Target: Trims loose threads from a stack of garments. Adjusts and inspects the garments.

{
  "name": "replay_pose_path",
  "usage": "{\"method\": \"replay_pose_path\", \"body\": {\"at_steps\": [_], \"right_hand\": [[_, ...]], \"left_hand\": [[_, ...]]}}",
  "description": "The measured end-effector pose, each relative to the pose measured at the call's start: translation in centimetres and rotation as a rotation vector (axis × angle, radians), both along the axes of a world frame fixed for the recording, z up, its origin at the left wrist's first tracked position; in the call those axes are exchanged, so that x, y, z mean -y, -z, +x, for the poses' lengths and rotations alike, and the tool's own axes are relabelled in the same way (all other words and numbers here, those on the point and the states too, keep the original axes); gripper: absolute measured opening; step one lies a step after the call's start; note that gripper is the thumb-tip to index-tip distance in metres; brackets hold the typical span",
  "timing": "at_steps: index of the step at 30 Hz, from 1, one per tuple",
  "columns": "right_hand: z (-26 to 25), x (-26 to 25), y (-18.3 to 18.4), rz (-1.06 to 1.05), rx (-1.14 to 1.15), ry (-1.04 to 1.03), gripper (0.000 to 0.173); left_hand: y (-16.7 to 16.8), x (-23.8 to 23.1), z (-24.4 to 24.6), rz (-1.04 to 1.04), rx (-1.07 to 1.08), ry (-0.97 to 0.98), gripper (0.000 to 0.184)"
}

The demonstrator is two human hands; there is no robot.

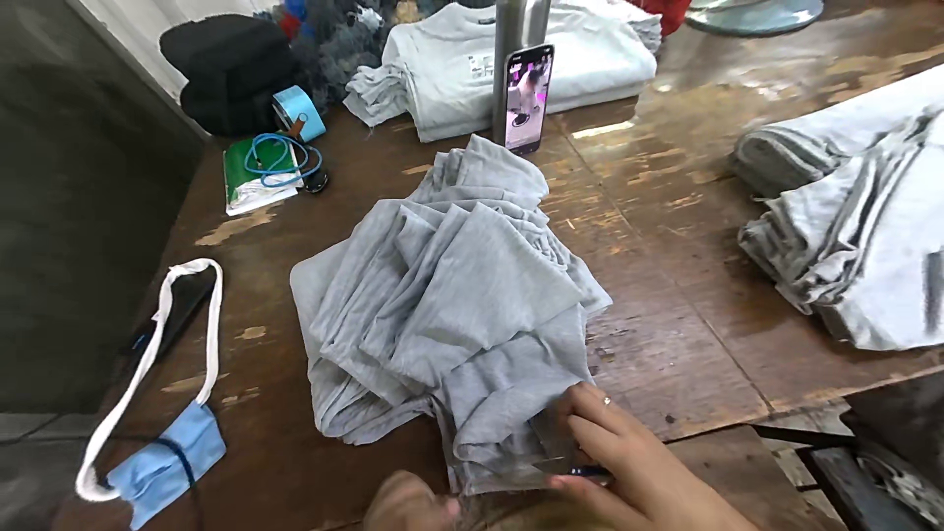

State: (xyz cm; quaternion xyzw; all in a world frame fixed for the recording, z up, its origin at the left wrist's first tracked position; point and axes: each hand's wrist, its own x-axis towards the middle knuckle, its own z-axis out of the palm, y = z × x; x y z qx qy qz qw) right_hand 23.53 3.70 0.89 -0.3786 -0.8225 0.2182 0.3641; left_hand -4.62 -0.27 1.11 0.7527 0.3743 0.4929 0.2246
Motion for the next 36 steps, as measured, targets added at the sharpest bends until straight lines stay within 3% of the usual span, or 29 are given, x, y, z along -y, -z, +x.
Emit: {"method": "replay_pose_path", "body": {"at_steps": [2, 4, 5, 7, 10, 13, 17, 22, 26, 36], "right_hand": [[-1.4, -0.7, -0.2, 0.102, -0.057, 0.057, 0.037], [-3.2, -1.4, -0.3, 0.200, -0.035, 0.129, 0.031], [-3.9, -1.9, -0.3, 0.223, -0.004, 0.159, 0.029], [-4.6, -2.9, -0.2, 0.247, 0.019, 0.184, 0.018], [-3.4, -3.7, -0.6, 0.278, -0.141, 0.137, 0.007], [-1.5, -3.3, -1.4, 0.308, -0.329, 0.059, 0.012], [0.2, -2.7, -0.3, 0.140, -0.201, -0.055, 0.003], [0.0, -1.8, 1.4, -0.007, 0.159, -0.180, 0.018], [-1.0, -1.6, 1.3, 0.080, 0.284, -0.146, 0.051], [-2.3, -2.1, 1.6, 0.155, 0.388, -0.122, 0.054]], "left_hand": [[0.3, -0.3, 0.8, -0.085, -0.095, -0.228, 0.058], [0.6, -0.8, 2.6, -0.148, -0.164, -0.323, 0.072], [0.9, -0.9, 3.5, -0.152, -0.150, -0.345, 0.068], [1.2, -0.5, 4.7, -0.129, -0.026, -0.344, 0.052], [0.7, 0.0, 4.4, -0.076, 0.042, -0.316, 0.041], [0.4, 0.1, 2.9, -0.040, 0.017, -0.288, 0.028], [0.3, -0.5, 1.1, -0.019, -0.100, -0.150, 0.009], [0.1, -0.5, 0.0, -0.172, -0.168, -0.047, 0.008], [0.0, -0.6, -0.8, -0.197, -0.153, 0.006, 0.008], [-0.4, -0.7, -0.6, -0.233, -0.041, -0.037, 0.003]]}}
